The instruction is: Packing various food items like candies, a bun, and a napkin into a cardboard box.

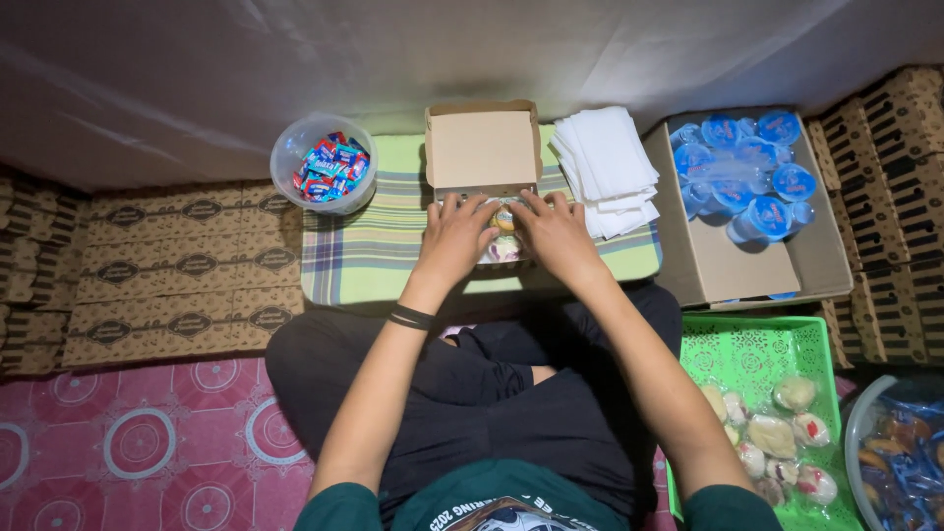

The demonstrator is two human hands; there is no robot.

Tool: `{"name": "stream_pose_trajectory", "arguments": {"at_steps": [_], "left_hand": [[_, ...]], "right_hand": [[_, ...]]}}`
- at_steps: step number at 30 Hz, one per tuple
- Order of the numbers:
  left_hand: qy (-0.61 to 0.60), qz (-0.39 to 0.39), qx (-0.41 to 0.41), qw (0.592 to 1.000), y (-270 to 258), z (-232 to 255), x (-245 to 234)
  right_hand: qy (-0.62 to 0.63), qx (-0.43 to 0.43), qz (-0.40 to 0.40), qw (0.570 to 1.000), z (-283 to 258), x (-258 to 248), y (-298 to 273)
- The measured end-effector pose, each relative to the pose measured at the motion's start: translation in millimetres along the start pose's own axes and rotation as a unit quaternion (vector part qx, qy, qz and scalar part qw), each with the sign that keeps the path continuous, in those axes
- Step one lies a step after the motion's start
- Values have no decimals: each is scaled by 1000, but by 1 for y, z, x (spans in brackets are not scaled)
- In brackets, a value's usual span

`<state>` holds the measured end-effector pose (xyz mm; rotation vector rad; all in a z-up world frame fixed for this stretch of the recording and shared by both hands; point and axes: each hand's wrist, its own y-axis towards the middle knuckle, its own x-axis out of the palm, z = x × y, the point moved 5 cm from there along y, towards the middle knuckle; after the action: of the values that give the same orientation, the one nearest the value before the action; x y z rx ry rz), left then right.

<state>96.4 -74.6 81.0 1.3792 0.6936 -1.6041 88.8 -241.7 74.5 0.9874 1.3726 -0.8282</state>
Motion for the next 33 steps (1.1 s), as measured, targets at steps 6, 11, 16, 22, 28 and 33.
{"name": "stream_pose_trajectory", "arguments": {"at_steps": [6, 11, 16, 22, 28, 33], "left_hand": [[1, -19, -12, 1000, 7, 0, 8], [6, -22, -21, 1000, 10, -1, 12], [11, -21, -26, 999, 11, -2, 14], [-18, 16, -5, 1000, 6, 1, -12], [-148, 219, -59, 963, -10, -36, -55], [-290, 209, -182, 916, -3, -78, -51]], "right_hand": [[-7, 25, -65, 998, -2, 2, 10], [0, 39, -94, 995, -2, 4, 15], [-1, 44, -114, 993, 0, 10, 18], [23, 36, -38, 998, 5, -6, 10], [280, 58, 146, 947, 46, -37, 4], [439, 197, 107, 870, 71, -27, 22]]}}
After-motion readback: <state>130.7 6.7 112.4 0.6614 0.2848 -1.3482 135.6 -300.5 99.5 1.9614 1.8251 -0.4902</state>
